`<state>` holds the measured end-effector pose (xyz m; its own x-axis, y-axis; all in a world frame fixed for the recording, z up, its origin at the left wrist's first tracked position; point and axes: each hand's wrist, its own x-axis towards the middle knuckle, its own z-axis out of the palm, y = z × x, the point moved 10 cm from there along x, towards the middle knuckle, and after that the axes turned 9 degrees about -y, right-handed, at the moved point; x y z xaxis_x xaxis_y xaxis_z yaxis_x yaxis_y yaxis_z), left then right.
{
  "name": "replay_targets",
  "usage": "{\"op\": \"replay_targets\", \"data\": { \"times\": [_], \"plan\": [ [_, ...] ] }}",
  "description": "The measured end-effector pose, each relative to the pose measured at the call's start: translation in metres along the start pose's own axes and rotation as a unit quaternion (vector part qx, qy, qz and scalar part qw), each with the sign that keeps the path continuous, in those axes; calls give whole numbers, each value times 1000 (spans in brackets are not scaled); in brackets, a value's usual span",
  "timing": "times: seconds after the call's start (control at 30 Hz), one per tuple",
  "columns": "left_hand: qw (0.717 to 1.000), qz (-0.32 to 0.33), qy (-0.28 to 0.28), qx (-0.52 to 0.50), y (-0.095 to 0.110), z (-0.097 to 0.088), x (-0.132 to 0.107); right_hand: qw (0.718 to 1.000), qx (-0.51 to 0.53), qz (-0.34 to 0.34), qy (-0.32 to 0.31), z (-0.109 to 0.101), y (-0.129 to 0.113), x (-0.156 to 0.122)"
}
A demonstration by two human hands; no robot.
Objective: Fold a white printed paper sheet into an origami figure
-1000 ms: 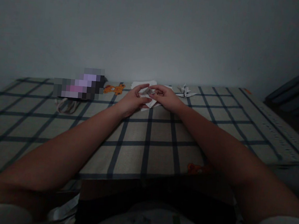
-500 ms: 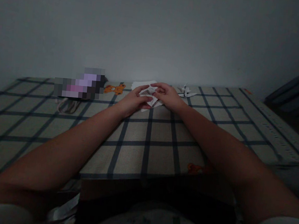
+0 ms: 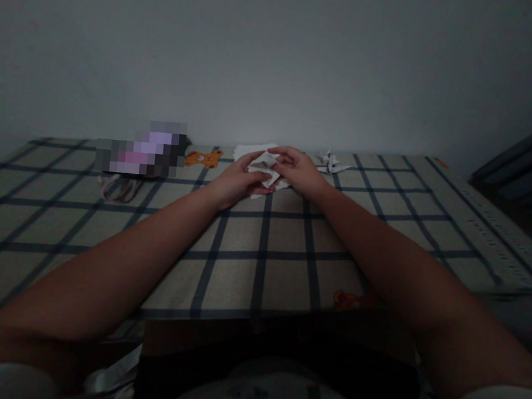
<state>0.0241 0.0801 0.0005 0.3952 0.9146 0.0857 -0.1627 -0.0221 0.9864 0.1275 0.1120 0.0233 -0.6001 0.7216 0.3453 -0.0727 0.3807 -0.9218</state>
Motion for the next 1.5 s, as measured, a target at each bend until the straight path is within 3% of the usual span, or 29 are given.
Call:
{"op": "replay_targets", "data": {
  "times": [0.13,0.63,0.97,1.03,1.13,1.3,1.4,1.5],
  "plan": [
    [1000,4,-24,-10,-2,4,1,1000,0,2,4,-2,3,1],
    [999,-7,-33,-23,-1,6,0,997,7,38,61,-8,-5,-5],
    [996,21,-86,7,3,16,-1,998,11,48,39,-5,0,-3],
    [997,21,-65,35,4,13,-1,998,7,52,44,-6,0,-4],
    [992,37,13,120,12,-2,-3,997,13,68,46,-6,2,-5],
    [945,116,121,280,43,-20,-12,997,24,68,32,-3,4,-5],
    [906,187,127,357,61,-14,-18,997,31,64,22,-1,5,-4],
    [901,209,110,364,65,-10,-19,998,23,65,8,2,6,-3]
  ]
}}
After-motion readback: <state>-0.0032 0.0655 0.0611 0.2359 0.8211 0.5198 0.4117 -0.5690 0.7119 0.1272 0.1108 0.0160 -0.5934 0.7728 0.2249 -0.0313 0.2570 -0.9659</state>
